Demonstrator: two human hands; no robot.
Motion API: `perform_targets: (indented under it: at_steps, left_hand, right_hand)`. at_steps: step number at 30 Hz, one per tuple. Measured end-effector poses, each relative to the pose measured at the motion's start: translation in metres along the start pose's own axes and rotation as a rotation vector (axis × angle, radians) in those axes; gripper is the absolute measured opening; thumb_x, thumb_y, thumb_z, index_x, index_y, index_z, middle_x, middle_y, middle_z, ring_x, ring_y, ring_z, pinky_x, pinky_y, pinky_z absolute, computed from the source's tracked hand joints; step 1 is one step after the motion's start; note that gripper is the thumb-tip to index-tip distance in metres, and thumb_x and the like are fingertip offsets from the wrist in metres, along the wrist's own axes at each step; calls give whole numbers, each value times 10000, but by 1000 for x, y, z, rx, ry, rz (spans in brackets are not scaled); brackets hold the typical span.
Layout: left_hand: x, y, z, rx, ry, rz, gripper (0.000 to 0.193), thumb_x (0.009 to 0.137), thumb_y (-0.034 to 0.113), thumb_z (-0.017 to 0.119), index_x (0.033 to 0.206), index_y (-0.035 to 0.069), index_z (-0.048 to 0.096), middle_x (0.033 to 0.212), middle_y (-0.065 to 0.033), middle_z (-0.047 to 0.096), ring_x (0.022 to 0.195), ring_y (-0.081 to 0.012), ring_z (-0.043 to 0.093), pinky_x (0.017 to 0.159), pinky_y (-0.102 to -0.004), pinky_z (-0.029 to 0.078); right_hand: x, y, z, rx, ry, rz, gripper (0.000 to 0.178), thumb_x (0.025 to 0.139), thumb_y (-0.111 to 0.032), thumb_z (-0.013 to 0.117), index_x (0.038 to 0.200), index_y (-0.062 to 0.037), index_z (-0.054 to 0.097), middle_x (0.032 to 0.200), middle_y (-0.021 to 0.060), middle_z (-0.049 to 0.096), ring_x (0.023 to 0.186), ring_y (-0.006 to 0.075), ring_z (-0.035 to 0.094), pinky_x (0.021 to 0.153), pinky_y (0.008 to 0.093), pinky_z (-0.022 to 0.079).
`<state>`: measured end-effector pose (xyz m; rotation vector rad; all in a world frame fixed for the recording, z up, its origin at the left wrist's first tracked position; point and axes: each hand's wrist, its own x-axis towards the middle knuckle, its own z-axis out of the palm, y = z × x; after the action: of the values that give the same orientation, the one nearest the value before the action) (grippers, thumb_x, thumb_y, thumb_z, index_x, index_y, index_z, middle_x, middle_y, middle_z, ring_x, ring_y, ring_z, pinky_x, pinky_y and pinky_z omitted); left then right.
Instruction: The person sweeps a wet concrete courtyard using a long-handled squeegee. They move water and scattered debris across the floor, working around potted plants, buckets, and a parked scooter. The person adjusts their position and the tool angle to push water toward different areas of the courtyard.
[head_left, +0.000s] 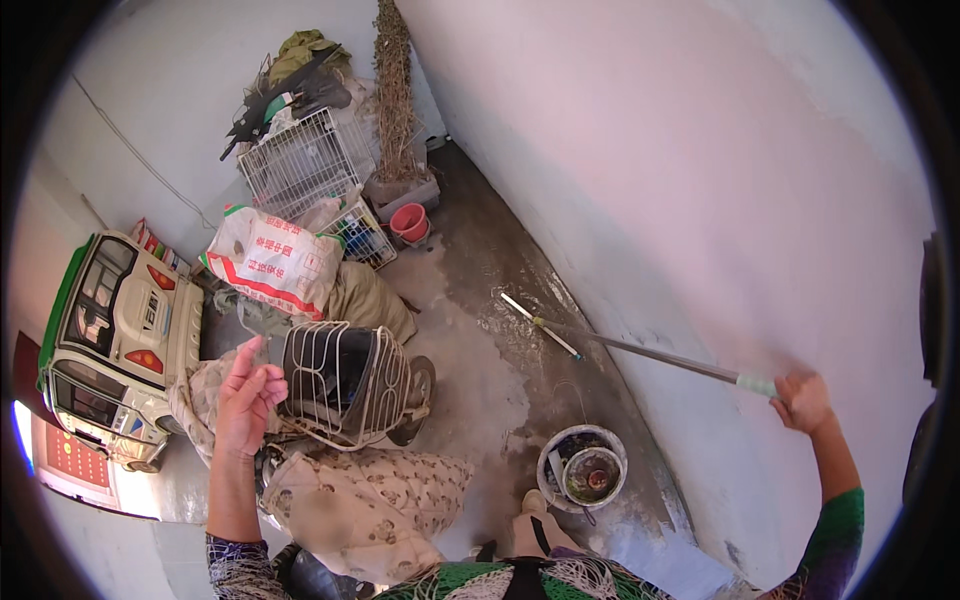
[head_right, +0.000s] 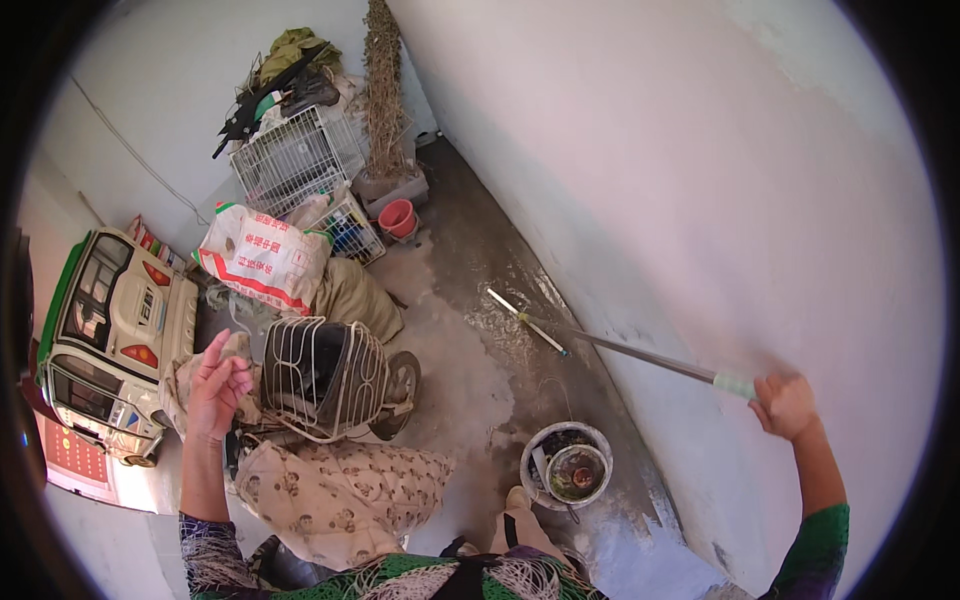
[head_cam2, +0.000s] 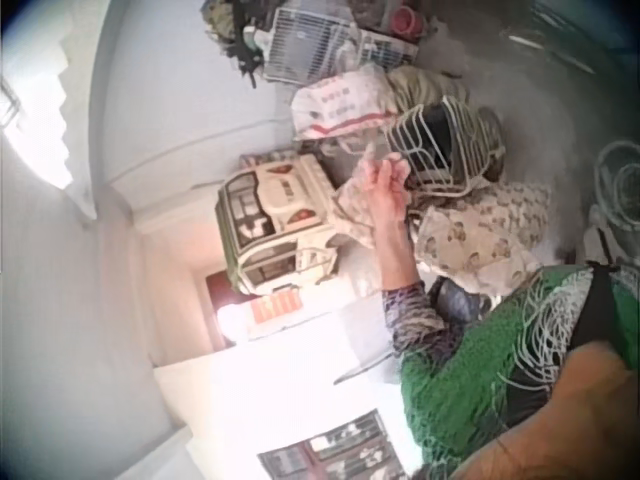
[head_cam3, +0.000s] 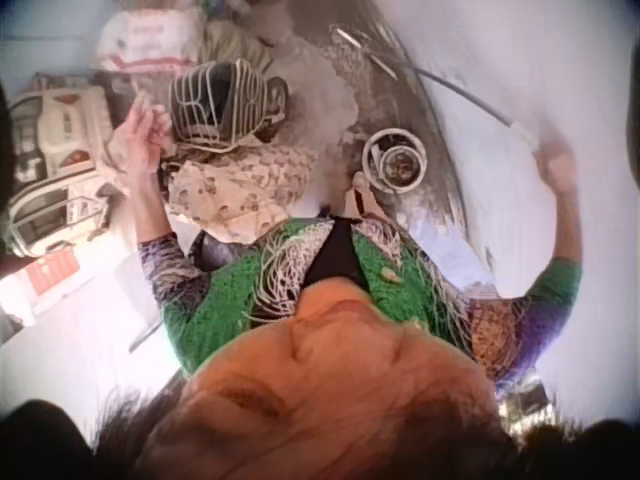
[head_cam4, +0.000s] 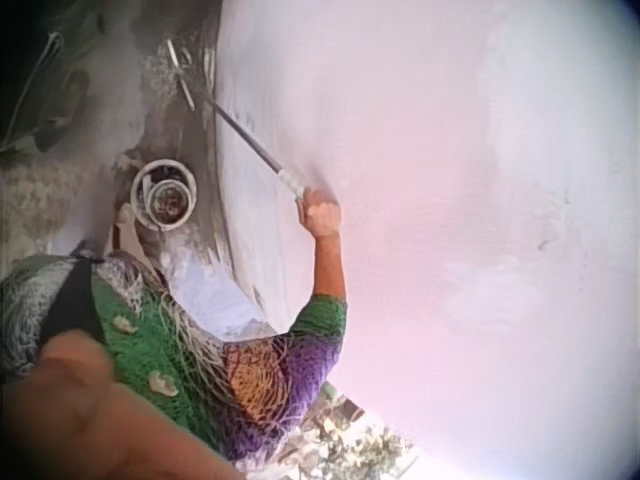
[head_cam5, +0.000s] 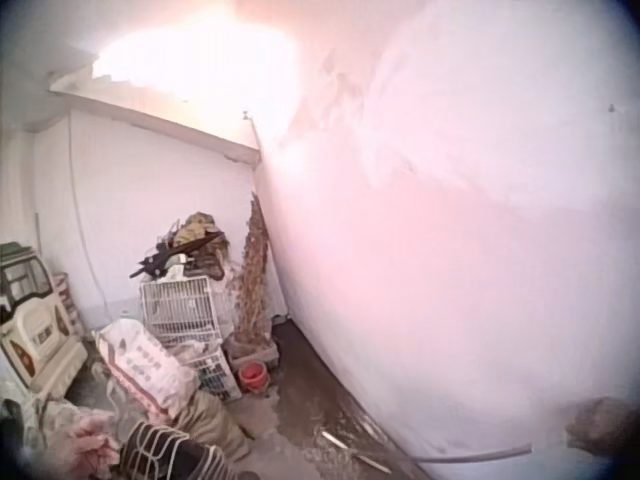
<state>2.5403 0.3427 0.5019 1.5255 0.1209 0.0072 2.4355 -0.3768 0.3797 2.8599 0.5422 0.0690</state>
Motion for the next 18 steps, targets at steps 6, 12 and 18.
perform_targets:
  at_steps: [6, 12, 18]
  left_hand:
    - [61, -48, 53, -121, -93, -242, 408, 860, 84, 494, 1255, 69, 395, 898, -79, 613, 779, -151, 611, 710, -279, 499]
    - [102, -99, 94, -104, -399, -493, 408, 858, 108, 502, 1251, 68, 400, 928, -67, 601, 814, -136, 595, 744, -265, 480]
    - [126, -195, 52, 227, -627, -557, 425, 842, 142, 534, 1243, 82, 406, 893, -34, 592, 789, -104, 560, 695, -245, 456]
  right_hand:
    - [10, -3, -4, 32, -7, -6, 293, 653, -225, 654, 838, -37, 526, 613, 74, 471, 485, 251, 488, 430, 377, 376]
    - [12, -4, -2, 8, 2, 23, 293, 624, -212, 653, 824, -42, 524, 608, 69, 465, 473, 248, 482, 410, 370, 370]
    - [22, -6, 2, 16, -173, 126, 282, 606, -237, 655, 784, -82, 501, 588, 78, 471, 479, 281, 482, 424, 391, 364]
